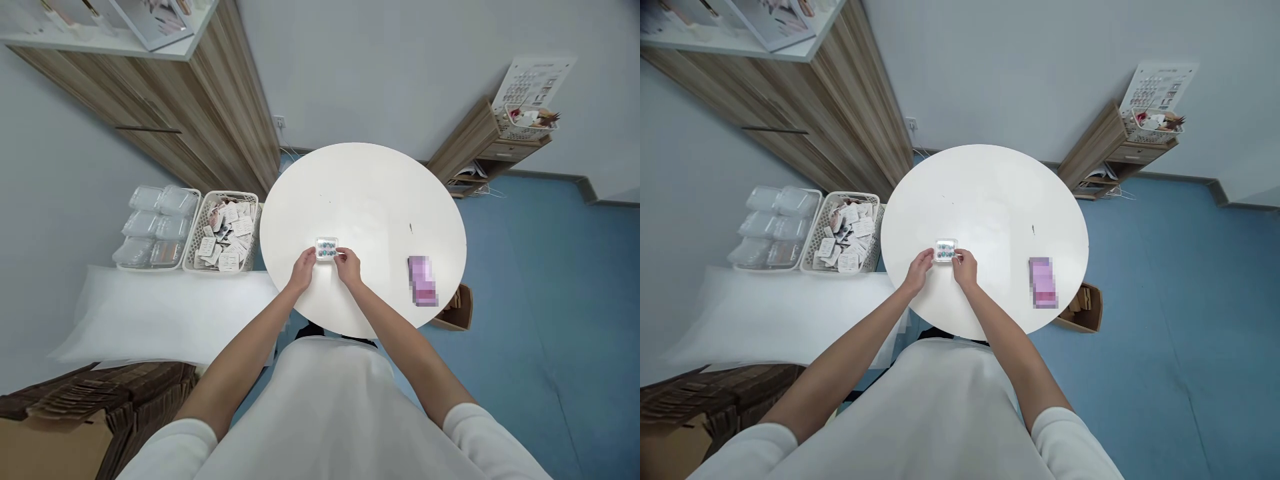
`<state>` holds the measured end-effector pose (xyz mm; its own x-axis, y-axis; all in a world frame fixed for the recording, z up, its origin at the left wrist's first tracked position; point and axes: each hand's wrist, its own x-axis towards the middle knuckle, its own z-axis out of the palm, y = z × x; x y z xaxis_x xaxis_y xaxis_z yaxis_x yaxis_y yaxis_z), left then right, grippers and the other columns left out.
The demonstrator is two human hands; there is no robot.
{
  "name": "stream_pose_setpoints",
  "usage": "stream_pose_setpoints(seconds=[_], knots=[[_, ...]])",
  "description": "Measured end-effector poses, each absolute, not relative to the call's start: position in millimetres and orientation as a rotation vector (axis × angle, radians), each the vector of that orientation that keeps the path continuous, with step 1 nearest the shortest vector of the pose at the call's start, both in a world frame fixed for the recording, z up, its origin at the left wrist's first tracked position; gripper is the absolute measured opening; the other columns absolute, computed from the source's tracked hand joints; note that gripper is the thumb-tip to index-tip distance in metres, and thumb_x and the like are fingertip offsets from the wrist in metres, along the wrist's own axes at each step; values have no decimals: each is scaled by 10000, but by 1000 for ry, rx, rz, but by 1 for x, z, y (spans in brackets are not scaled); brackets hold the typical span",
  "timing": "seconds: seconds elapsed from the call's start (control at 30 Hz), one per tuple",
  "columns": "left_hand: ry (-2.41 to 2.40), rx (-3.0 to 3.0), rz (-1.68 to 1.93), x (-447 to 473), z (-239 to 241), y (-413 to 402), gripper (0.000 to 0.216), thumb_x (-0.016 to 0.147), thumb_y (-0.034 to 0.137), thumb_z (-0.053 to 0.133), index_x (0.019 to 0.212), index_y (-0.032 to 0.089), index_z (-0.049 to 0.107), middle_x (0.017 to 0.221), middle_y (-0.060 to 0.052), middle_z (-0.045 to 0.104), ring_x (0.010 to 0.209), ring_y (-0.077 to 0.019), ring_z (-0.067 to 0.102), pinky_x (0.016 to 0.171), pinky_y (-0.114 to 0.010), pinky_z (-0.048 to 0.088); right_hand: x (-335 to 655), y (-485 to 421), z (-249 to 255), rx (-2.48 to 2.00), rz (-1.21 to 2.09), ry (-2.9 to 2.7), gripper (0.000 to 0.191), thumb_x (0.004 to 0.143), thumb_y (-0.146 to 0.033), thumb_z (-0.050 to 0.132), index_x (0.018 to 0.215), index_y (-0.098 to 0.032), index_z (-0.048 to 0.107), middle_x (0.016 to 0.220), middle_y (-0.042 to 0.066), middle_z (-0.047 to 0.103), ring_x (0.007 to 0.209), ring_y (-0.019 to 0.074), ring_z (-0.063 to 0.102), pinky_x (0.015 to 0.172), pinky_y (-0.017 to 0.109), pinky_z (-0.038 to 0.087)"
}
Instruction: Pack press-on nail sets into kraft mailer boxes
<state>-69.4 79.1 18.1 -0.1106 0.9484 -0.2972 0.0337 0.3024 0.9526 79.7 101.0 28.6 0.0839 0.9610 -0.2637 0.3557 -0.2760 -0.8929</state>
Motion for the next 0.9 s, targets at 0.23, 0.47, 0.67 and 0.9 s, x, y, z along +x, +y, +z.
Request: stream_pose_setpoints(seconds=[0.23, 0.47, 0.67, 0.9], knots=[[1318, 984, 892, 8, 15, 36, 442, 812, 431, 425, 1189, 202, 461, 1231, -82, 496, 1136, -206, 448, 923, -339, 370, 173, 58, 29, -1803, 1242, -1102, 220, 639, -262, 542, 847, -195, 567, 878, 27, 608, 676, 135, 561, 600, 265, 448], [1315, 1061, 760, 32, 7, 0, 429, 818, 418, 419, 1182, 198, 473, 1207, -77, 521, 1108, -201, 473, 922, -345, 370, 207, 19, 15, -1806, 1326, -1093, 217, 607, -245, 561, 816, -189, 557, 868, 22, 599, 654, 124, 564, 640, 273, 453], [1362, 1137, 704, 24, 2, -6, 412, 832, 400, 386, 1181, 198, 474, 1201, -69, 528, 1092, -201, 487, 918, -361, 376, 201, 12, 0, -1791, 1337, -1199, 199, 624, -223, 538, 821, -195, 550, 867, 16, 598, 653, 121, 565, 648, 275, 468], [1404, 1323, 543, 17, -1, -6, 439, 842, 409, 354, 1214, 194, 446, 1296, -65, 440, 1188, -206, 400, 978, -357, 323, 195, 13, -8, -1815, 1224, -1396, 187, 682, -205, 489, 860, -198, 546, 882, 20, 589, 694, 125, 562, 684, 287, 473]])
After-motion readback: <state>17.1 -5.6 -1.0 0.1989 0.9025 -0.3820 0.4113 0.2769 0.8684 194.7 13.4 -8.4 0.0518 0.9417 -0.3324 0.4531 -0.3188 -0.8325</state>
